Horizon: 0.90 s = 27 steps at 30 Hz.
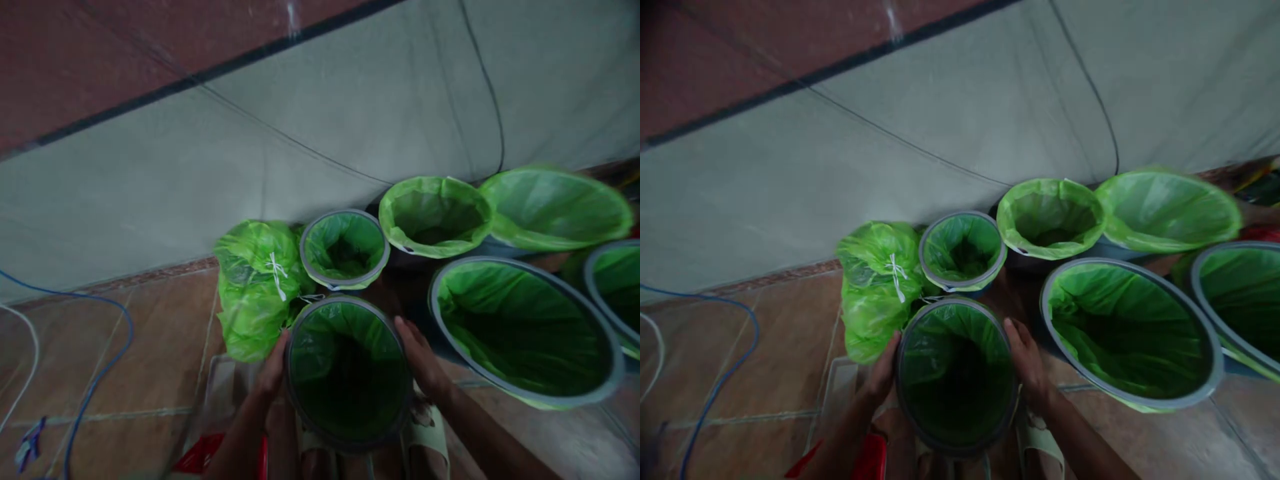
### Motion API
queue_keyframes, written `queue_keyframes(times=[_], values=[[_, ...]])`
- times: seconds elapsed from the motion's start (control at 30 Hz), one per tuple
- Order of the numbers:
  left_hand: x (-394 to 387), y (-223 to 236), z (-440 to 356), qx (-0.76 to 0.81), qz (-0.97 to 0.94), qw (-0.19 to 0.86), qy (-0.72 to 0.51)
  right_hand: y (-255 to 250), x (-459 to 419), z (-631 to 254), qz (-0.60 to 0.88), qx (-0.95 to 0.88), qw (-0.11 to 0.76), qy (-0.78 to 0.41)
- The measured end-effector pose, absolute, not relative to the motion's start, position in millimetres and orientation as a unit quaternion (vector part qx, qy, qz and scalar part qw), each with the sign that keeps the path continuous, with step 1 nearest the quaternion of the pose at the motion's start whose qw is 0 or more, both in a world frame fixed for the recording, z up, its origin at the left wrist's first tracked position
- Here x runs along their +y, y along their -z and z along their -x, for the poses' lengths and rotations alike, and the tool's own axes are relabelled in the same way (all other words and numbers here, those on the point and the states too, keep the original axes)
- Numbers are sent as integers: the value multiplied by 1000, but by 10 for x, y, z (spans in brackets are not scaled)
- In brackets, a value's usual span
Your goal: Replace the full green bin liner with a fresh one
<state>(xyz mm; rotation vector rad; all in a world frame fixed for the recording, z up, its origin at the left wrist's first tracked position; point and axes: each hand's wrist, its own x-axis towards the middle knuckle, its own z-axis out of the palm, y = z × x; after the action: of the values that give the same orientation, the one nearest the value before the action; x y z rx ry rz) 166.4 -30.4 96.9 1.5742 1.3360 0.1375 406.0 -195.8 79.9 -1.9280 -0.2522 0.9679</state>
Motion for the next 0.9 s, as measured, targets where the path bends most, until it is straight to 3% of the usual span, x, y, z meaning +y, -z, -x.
queue_keyframes(times=[0.07, 0.33, 0.7, 0.9], values=[[-43, -994, -1813, 494, -612, 615, -44, -803, -1771, -4263, 712, -110, 502, -478], [616, -912, -2618, 406, -518, 752, 36, -751, -1009, -4530, 509, -107, 520, -678], [652, -691, -2581, 407, -534, 741, 15, -657, -990, -4532, 569, -146, 514, -625], [615, -835, -2790, 299, -480, 825, 11, -696, -837, -4476, 494, -161, 516, -682]])
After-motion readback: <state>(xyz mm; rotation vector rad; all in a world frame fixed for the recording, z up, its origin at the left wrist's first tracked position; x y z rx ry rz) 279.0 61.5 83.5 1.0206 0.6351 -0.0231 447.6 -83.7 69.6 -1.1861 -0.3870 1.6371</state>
